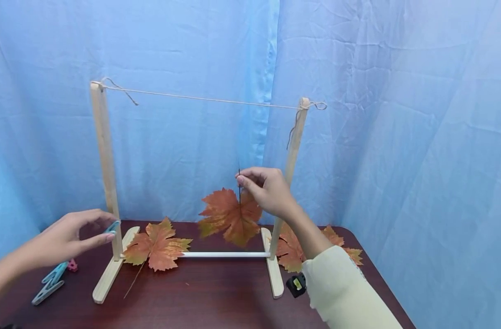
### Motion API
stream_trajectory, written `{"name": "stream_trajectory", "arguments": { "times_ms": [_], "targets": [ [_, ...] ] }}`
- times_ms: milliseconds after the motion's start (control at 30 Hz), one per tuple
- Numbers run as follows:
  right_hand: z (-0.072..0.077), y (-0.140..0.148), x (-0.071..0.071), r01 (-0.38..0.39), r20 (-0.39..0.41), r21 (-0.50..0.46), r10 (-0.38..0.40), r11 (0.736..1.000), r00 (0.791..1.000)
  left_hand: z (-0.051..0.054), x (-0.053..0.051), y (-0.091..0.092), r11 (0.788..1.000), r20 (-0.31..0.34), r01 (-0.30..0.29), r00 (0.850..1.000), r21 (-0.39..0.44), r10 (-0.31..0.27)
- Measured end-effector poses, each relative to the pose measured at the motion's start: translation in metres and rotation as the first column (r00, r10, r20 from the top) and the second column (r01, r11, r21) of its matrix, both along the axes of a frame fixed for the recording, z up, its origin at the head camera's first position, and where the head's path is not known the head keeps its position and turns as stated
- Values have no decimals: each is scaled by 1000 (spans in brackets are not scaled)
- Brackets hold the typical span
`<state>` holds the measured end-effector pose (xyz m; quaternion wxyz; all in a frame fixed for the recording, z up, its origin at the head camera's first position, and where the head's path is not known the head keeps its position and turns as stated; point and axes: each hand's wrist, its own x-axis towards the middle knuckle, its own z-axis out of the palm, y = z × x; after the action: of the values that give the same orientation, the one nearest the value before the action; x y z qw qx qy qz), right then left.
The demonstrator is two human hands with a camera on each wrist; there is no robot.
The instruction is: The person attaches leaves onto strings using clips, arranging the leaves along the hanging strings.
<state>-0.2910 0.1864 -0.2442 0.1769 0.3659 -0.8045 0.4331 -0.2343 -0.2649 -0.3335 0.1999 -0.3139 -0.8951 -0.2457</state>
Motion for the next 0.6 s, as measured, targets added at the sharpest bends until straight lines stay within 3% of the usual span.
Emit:
{"name": "stream_trajectory", "arguments": {
  "times_ms": [233,600],
  "targets": [
    [19,2,-2,23,-41,1,-23,1000,999,20,-13,19,995,37,62,997,72,-65],
    [45,4,-9,68,-125,-94,-79,993,989,55,-33,43,994,-27,87,996,65,-86]
  ]
}}
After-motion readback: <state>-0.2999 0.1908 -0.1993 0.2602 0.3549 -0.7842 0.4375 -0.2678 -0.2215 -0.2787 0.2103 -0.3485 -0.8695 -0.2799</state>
